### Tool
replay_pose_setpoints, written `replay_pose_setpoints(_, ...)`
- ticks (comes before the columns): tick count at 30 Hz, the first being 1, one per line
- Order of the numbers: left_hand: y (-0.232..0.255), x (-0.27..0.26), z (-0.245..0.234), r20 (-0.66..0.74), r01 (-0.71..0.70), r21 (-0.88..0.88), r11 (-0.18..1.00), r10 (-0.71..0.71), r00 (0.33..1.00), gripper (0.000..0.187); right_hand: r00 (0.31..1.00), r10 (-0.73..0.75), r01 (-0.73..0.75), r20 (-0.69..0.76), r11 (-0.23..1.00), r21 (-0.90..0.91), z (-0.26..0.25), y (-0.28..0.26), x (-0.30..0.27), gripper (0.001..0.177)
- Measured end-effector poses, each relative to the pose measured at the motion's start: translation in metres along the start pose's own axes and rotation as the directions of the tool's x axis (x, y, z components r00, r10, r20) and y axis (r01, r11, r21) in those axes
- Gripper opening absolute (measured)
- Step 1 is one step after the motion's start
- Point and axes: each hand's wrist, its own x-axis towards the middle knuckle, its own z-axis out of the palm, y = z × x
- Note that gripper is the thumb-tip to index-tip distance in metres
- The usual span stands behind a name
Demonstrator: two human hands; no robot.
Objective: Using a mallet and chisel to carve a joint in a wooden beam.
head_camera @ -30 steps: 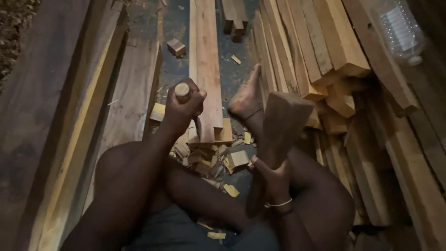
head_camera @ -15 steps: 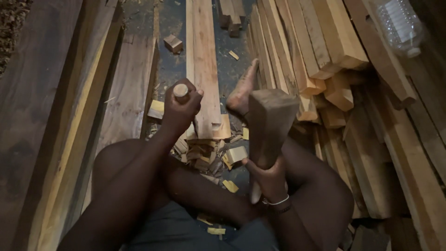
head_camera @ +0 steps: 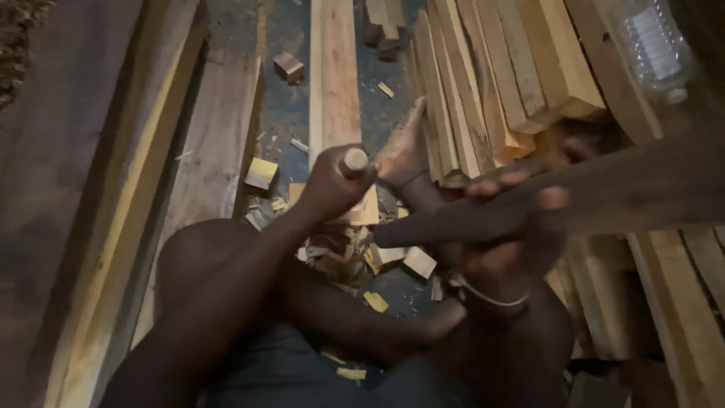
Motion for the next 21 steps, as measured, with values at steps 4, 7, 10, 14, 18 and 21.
replay_pose_setpoints(4,-0.021,0.007,-0.004,0.001,0.022,-0.039,0.999,-0.022,1.000,0.024,0.999,-0.048,0.047,-0.021,0.998,-0.038,0.033,-0.015,0.016,0.047)
replay_pose_setpoints(7,-0.029,0.013,-0.012,-0.105,0.121,-0.111,0.986,-0.133,0.986,0.019,0.979,-0.202,0.203,0.036,0.931,-0.305,0.031,-0.015,0.015,0.041)
replay_pose_setpoints(10,-0.023,0.011,-0.014,-0.059,0.052,-0.106,0.993,-0.059,0.997,0.023,0.958,-0.210,0.250,0.194,0.944,-0.215,0.016,-0.007,0.019,0.047)
replay_pose_setpoints(14,-0.017,0.007,-0.009,-0.052,0.031,-0.061,0.998,-0.034,0.998,0.020,0.849,-0.282,0.510,0.448,0.213,-0.833,-0.017,0.020,0.031,0.075)
replay_pose_setpoints(18,-0.052,0.012,-0.005,0.032,-0.492,0.663,0.564,0.635,0.772,0.020,0.827,0.280,0.533,0.487,-0.118,-0.838,0.032,0.012,0.047,0.028)
replay_pose_setpoints(21,-0.045,0.005,-0.007,-0.069,-0.465,0.222,0.857,0.489,0.869,0.019,0.837,0.222,0.545,0.501,-0.255,-0.799,0.057,0.011,0.042,0.041)
